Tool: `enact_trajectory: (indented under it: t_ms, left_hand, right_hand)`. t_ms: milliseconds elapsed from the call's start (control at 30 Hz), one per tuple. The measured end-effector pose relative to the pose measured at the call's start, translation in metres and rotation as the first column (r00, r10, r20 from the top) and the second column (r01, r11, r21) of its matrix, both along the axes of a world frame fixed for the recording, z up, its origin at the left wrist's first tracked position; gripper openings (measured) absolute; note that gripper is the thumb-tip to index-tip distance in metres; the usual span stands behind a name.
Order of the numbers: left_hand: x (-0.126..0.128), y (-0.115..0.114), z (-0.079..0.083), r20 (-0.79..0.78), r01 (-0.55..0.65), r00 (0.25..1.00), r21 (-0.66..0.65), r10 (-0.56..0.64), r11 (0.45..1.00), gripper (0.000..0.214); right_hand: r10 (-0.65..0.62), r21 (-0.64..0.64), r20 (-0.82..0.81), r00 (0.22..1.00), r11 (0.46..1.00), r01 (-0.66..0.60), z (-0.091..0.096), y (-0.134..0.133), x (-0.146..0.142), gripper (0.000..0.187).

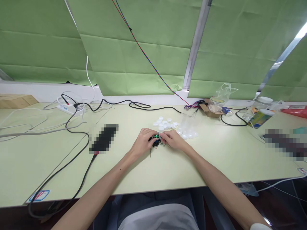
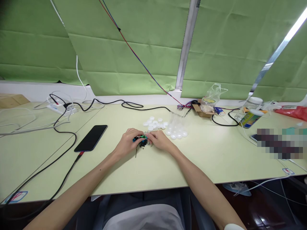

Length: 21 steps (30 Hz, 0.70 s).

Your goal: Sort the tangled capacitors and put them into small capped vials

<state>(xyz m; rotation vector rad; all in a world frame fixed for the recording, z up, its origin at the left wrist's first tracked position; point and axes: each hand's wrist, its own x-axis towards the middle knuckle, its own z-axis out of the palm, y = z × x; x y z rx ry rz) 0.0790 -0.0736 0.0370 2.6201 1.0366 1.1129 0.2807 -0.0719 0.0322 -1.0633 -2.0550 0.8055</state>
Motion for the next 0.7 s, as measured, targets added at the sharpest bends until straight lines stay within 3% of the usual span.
enact_trajectory:
  t_ms: [100,233,467,700]
  left_hand:
    - [0.0004,0.0000,-0.0003,0.000,0.004,1.000,0.004,-0.004,1.000,0.005]
    - [-0.0006,0.0000,-0.0004,0.001,-0.015,1.000,0.005,0.015,1.000,0.004]
    - [-0.0010,-0.0001,-0.0008,-0.007,-0.005,1.000,0.002,0.005,1.000,0.005]
    - [-0.0003,0.0007,-0.0015,-0.007,0.006,1.000,0.011,-0.006,1.000,0.005]
  right_hand:
    - [-0.010,-0.029,-0.010,1.000,1.000,0.010,-0.0010,-0.0001,-0.0002,0.050]
    - [-0.022,-0.011,-0.054,0.998,1.000,0.022,-0.0018,-0.0004,0.0009,0.030]
    - [-0.001,0.038,-0.057,0.998,0.999,0.003,-0.0036,0.0011,0.0012,0.018]
    - [-0.010,0.069,0.053,0.999,0.998,0.007,-0.0006,0.0004,0.0006,0.044]
